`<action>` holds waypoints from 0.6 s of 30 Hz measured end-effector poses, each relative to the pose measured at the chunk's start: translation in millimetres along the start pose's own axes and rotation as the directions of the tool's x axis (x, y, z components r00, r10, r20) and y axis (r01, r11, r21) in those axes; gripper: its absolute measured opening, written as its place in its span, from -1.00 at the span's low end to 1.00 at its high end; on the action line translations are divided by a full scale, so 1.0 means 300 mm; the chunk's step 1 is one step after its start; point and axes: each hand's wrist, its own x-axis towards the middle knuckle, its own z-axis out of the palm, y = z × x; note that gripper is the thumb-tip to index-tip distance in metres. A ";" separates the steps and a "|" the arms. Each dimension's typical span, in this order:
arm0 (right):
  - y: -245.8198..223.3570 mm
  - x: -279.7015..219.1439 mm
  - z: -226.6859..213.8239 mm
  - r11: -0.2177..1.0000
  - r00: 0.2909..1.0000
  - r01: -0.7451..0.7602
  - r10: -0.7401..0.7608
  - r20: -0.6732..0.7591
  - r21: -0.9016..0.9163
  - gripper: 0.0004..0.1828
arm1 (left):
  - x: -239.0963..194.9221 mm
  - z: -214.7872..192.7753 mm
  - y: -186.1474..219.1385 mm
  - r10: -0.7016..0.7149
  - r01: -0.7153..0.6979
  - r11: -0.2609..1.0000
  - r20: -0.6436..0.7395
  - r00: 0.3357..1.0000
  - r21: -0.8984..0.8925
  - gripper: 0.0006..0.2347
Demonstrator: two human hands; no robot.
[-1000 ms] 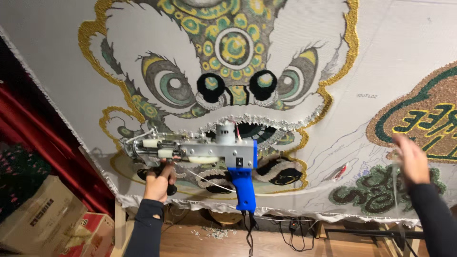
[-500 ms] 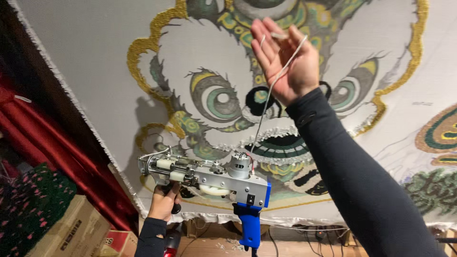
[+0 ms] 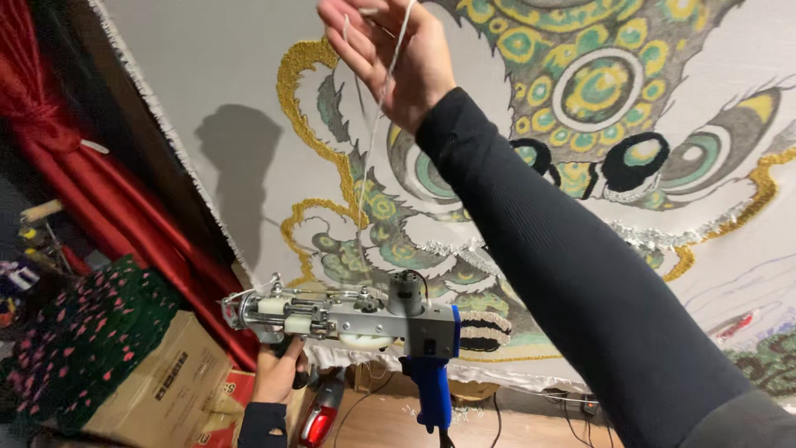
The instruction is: The person uses a handheld tufting gun to apply white yarn to a large canvas featuring a cartoon character design. They guide the tool along the contours of the character's face, filling in specific areas with loops of yarn. The person occasionally pauses to adjust the yarn feed or reposition the tool.
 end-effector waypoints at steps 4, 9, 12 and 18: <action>0.036 -0.155 -0.242 0.865 0.941 -0.305 0.209 -0.267 -0.398 -0.71 | -0.054 -0.046 -0.006 -0.074 0.078 0.996 -0.088 0.993 0.045 -0.92; 0.036 -0.621 -0.594 0.165 0.846 -0.510 0.276 -0.457 -0.844 -0.63 | -0.142 0.028 0.041 -0.054 0.063 0.997 -0.151 0.987 0.055 -0.94; -0.041 -0.872 -0.718 -0.234 0.834 -0.335 0.378 -0.403 -0.913 -0.65 | -0.162 0.096 0.049 -0.014 0.018 0.999 -0.110 0.994 0.038 -0.93; -0.191 -1.203 -0.670 -0.555 0.597 -0.427 0.419 -0.684 -0.714 -0.31 | -0.074 0.248 -0.010 -0.004 0.004 1.000 -0.009 1.000 0.007 -0.93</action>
